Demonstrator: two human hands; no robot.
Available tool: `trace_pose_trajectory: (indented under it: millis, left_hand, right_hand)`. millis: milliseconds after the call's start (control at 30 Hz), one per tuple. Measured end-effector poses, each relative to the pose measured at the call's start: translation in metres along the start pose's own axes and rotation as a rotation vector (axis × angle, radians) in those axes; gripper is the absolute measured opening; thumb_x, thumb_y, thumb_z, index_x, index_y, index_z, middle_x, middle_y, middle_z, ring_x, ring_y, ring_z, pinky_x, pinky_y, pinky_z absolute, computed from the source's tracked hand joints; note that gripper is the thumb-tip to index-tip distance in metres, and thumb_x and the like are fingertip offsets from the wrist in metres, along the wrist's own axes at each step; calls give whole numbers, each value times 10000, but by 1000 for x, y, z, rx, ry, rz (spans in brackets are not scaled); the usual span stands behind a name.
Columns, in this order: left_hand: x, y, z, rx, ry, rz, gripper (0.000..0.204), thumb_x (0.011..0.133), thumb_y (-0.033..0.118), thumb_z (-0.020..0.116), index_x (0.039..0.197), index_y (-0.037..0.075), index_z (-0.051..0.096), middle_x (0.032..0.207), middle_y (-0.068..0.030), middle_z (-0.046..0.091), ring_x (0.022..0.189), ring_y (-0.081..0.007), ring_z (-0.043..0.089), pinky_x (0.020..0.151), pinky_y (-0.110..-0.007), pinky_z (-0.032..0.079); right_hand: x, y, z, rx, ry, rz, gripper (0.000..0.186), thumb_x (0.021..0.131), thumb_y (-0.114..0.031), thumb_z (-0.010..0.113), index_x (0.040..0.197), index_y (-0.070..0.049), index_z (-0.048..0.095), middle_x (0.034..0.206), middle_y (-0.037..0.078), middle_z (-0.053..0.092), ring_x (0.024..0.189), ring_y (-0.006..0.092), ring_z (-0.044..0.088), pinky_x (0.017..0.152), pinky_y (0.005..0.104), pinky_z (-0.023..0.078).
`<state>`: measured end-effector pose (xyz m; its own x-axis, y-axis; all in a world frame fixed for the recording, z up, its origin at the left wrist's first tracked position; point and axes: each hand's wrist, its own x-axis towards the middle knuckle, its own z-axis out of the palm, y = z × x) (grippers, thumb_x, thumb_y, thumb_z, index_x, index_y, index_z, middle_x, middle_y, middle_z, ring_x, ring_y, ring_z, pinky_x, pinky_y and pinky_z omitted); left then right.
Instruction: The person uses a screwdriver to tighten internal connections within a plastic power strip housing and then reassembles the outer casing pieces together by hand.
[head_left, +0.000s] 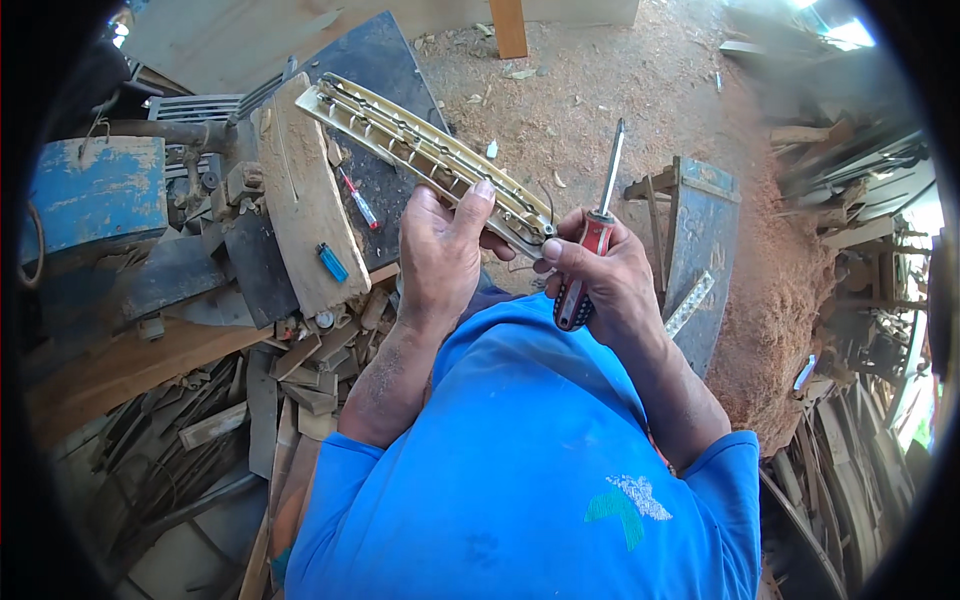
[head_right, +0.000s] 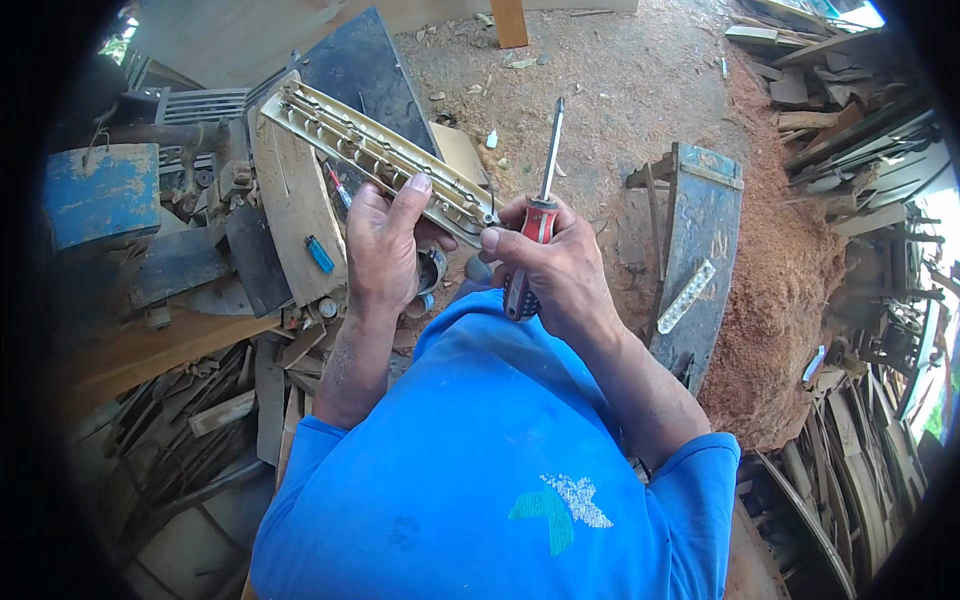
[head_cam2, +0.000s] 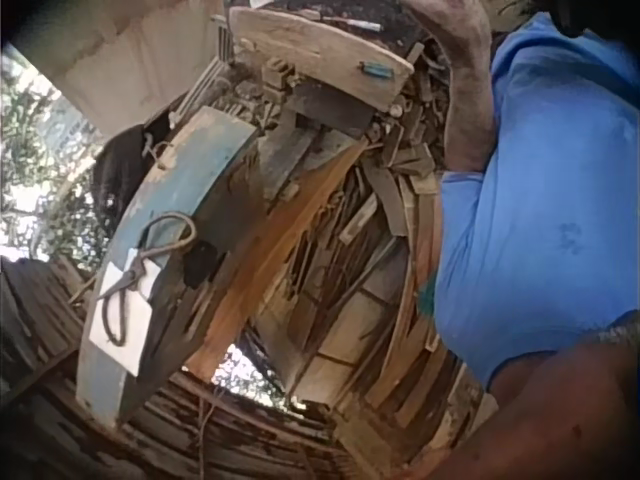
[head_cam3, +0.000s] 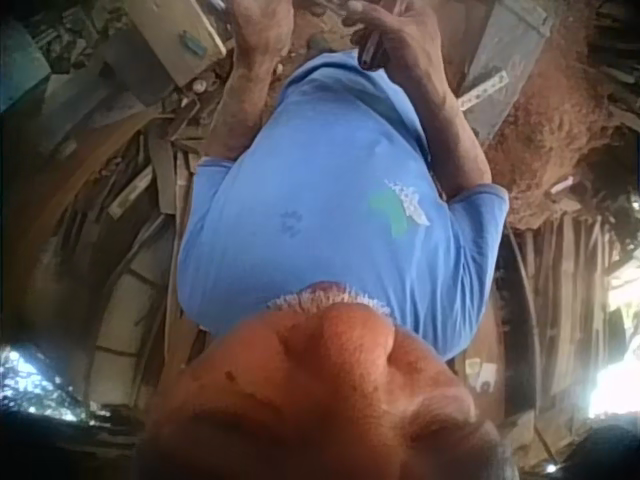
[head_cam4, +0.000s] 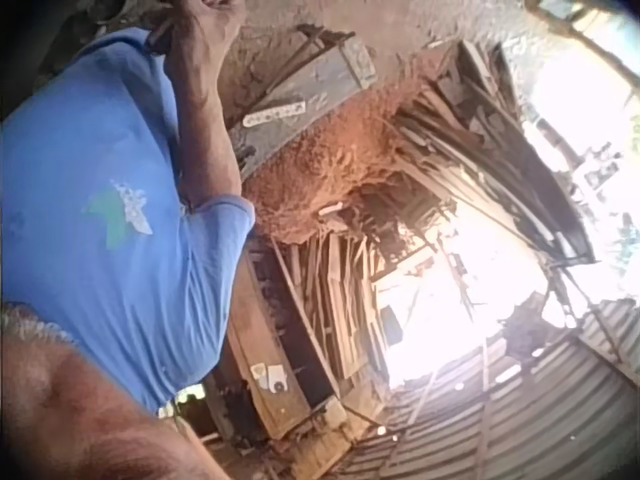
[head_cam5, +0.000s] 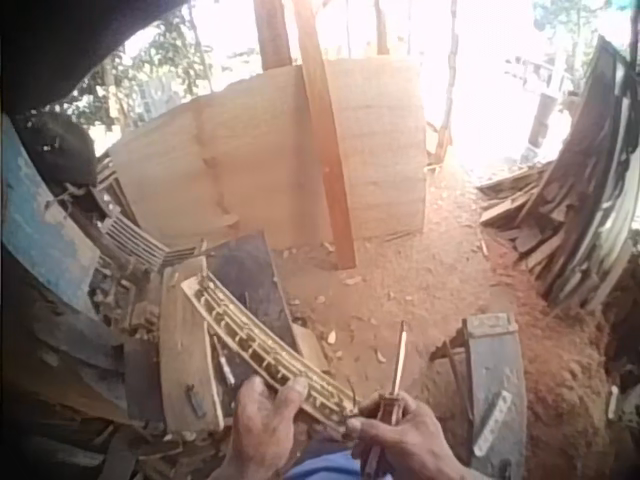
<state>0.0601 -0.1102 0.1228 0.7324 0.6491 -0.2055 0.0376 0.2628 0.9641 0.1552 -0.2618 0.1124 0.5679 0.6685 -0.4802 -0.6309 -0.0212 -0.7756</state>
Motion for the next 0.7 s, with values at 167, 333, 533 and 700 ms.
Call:
trace_pose_trajectory:
  millis: [167, 333, 533, 700]
  left_hand:
    - [-5, -2, 11, 84, 46, 97, 252, 1014, 89, 555, 1191, -64, 458, 944, -114, 633, 666, -108, 660, 466, -210, 532]
    - [-4, -1, 18, 154, 57, 116, 291, 1005, 61, 552, 1239, -60, 428, 940, -96, 605, 634, -80, 623, 444, -199, 505]
    - [-2, 0, 22, 153, 92, 148, 209, 1002, 60, 552, 1176, -30, 479, 952, -118, 676, 642, -101, 657, 452, -198, 509]
    - [-2, 0, 26, 105, 60, 187, 302, 1001, 43, 530, 1262, -43, 405, 1184, -197, 649, 722, -108, 670, 458, -195, 521]
  right_hand:
    - [4, 3, -9, 88, -71, 106, 246, 846, -134, 789, 945, -54, 579, 739, 65, 626, 607, 143, 626, 546, 279, 525]
    - [9, 1, -15, 183, -86, 189, 236, 843, -126, 785, 908, -66, 566, 715, 41, 577, 632, 135, 602, 546, 292, 522]
    - [12, -3, -18, 104, -100, 148, 247, 835, -127, 786, 895, -71, 553, 715, 36, 571, 627, 127, 583, 557, 296, 522]
    - [12, -7, -16, 71, -47, 138, 249, 824, -105, 778, 917, -70, 549, 712, 30, 567, 622, 127, 582, 563, 295, 521]
